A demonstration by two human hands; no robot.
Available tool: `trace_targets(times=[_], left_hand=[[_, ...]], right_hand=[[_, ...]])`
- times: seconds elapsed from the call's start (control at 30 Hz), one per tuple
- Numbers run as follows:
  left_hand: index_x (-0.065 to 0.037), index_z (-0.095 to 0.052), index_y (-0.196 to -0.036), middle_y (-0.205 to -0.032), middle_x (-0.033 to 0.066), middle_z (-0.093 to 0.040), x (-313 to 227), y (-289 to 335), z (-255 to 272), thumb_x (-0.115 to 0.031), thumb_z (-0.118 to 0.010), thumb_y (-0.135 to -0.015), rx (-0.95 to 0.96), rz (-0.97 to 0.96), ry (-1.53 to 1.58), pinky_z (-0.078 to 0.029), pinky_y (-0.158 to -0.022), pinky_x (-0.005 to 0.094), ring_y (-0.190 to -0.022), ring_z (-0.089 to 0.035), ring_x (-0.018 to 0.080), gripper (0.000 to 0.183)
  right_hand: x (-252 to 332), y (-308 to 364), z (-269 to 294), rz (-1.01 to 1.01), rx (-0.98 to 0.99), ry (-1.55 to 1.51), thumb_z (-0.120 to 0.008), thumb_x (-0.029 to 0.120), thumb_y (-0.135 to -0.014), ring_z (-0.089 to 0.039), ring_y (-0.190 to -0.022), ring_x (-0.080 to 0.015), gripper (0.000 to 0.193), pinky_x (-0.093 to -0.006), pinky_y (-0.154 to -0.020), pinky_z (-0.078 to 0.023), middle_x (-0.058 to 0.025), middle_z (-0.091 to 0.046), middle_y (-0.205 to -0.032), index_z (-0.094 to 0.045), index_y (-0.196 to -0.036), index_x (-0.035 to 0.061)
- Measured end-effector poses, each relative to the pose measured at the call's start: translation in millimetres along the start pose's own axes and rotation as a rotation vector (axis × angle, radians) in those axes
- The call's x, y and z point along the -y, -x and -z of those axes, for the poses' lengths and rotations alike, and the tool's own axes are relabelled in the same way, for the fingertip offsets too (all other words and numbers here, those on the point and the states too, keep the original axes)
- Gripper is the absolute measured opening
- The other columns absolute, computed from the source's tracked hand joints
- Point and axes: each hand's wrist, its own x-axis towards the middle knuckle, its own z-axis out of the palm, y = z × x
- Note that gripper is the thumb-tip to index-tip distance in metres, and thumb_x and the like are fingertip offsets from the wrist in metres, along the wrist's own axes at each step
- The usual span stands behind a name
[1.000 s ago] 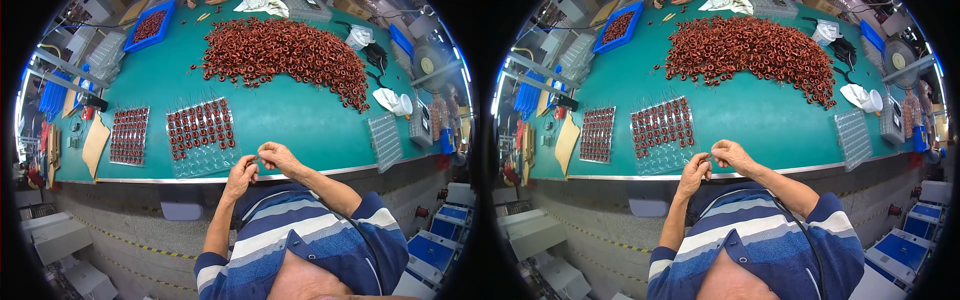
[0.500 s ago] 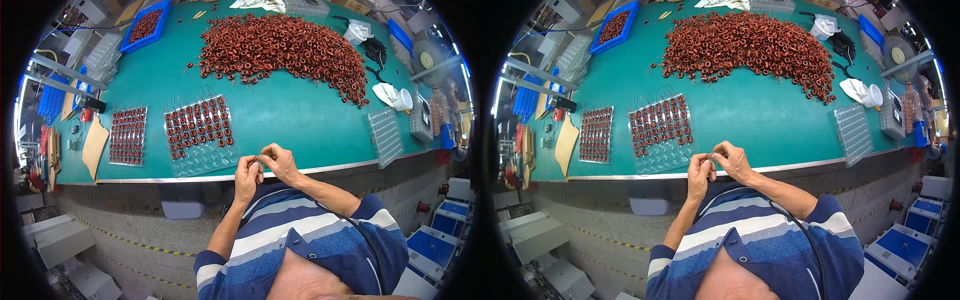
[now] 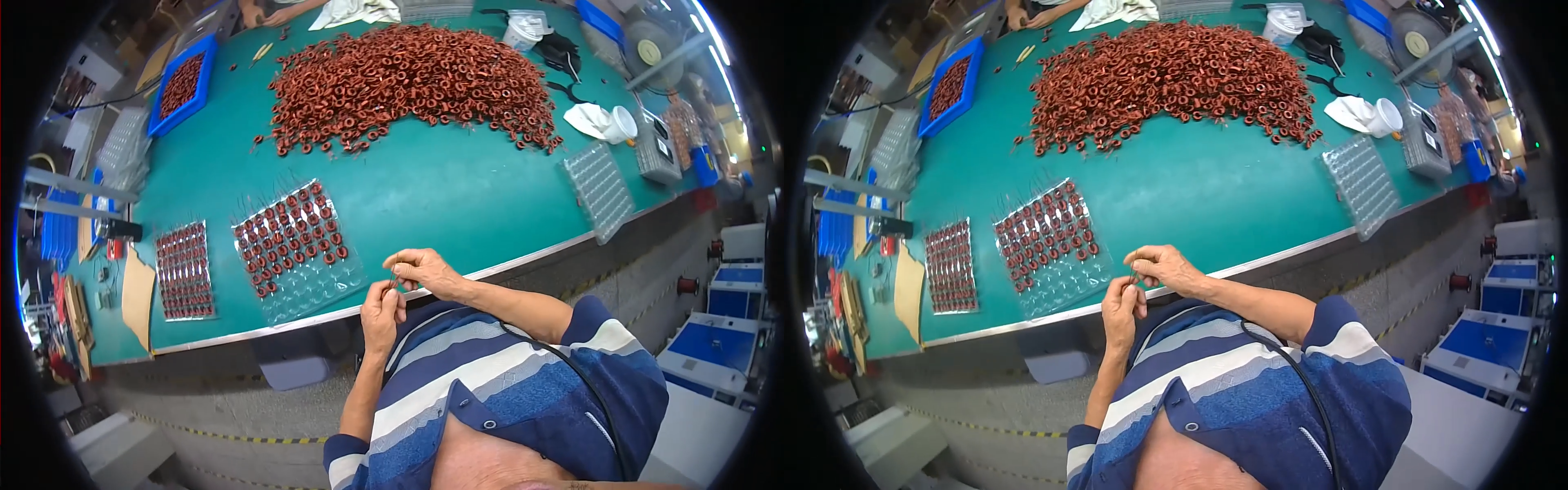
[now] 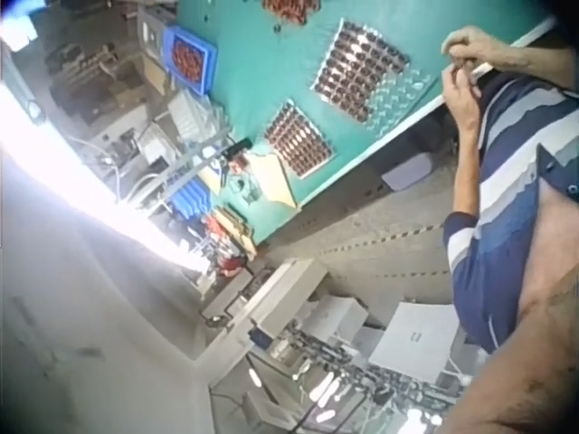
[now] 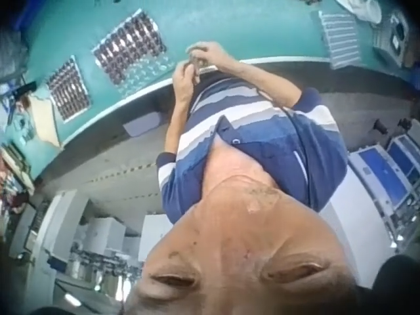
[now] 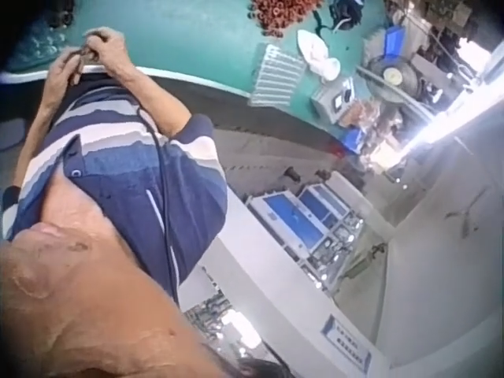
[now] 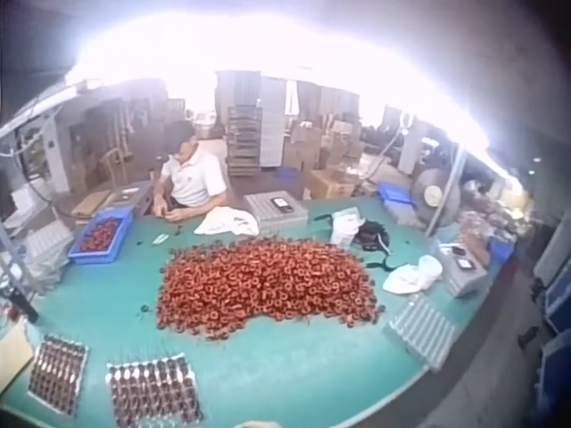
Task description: Manually sorting small toroidal inductors and placing them into transparent plastic trays on a factory workbench.
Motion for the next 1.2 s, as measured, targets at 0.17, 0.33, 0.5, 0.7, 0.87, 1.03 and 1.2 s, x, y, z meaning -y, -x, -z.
trace_targets(times=[0.17,0.33,0.5,0.7,0.87,1.03,1.2], left_hand=[[0.0,-0.054,-0.103,-0.069,0.0049,-0.053,13.3,-1.0,2.0,-0.018,-0.049,-0.097,0.012,0.077,0.154,-0.039,-0.045,0.0223,-0.05,-0.048,0.0103,0.02],[0.0,-0.055,-0.101,-0.069,0.0051,-0.053,31.3,-7.0,3.8,-0.02,-0.049,-0.097,0.011,0.17,0.267,-0.038,-0.042,0.0228,-0.048,-0.047,0.0108,0.021],[0.001,-0.054,-0.097,-0.065,0.0039,-0.051,33.3,-23.7,6.1,-0.021,-0.046,-0.097,-0.095,0.162,0.122,-0.038,-0.042,0.0233,-0.049,-0.048,0.0104,0.023],[0.002,-0.057,-0.104,-0.075,0.0055,-0.061,22.4,-33.5,-0.3,-0.018,-0.048,-0.097,-0.167,0.064,-0.151,-0.045,-0.05,0.0238,-0.058,-0.055,0.0095,0.023],[0.001,-0.049,-0.118,-0.086,0.0168,-0.062,27.2,-34.6,3.5,-0.015,-0.051,-0.094,-0.156,-0.258,-0.638,-0.049,-0.063,0.036,-0.068,-0.061,0.0257,0.028],[-0.002,-0.047,-0.102,-0.085,0.0188,-0.056,-10.2,-26.2,26.5,-0.008,-0.058,-0.087,0.156,-0.303,-0.736,-0.047,-0.069,0.0444,-0.082,-0.058,0.0389,0.019],[-0.002,-0.045,-0.095,-0.077,0.0163,-0.053,-15.5,-25.5,38.7,-0.01,-0.064,-0.084,0.271,-0.274,-0.765,-0.044,-0.063,0.0433,-0.072,-0.056,0.0372,0.023]], right_hand=[[-13.8,4.2,8.7,0.068,0.079,-0.062,-0.053,0.023,-0.097,-0.051,-0.063,-0.0067,0.026,-0.0209,-0.057,-0.044,0.0001,-0.055,-0.071,-0.064,-0.101,-0.0001],[-29.2,-5.2,13.4,0.058,0.041,0.027,-0.049,0.026,-0.098,-0.051,-0.063,-0.0067,0.029,-0.0209,-0.056,-0.043,-0.0002,-0.056,-0.071,-0.062,-0.089,0.0016],[-35.0,-20.7,23.2,0.018,-0.251,0.143,-0.05,0.032,-0.095,-0.057,-0.059,-0.0111,0.033,-0.0255,-0.054,-0.046,-0.0044,-0.059,-0.069,-0.059,-0.087,0.0008],[-7.6,-13.0,11.5,-0.002,-0.079,0.328,-0.053,0.033,-0.096,-0.055,-0.058,-0.0072,0.034,-0.0217,-0.051,-0.044,-0.0013,-0.059,-0.067,-0.061,-0.083,0.0017],[-3.0,-20.1,8.6,-0.097,-0.089,0.178,-0.059,0.026,-0.091,-0.055,-0.056,-0.0073,0.027,-0.022,-0.049,-0.042,-0.0006,-0.059,-0.066,-0.062,-0.079,0.0019],[-4.1,-17.8,14.1,-0.259,-0.024,0.14,-0.063,0.027,-0.089,-0.052,-0.053,-0.007,0.026,-0.0216,-0.047,-0.039,0.0007,-0.058,-0.063,-0.06,-0.072,0.0068],[-2.2,-14.1,8.2,-0.301,0.021,0.203,-0.063,0.026,-0.088,-0.053,-0.052,-0.0081,0.026,-0.0227,-0.046,-0.04,0.0003,-0.059,-0.064,-0.06,-0.074,0.0052]])
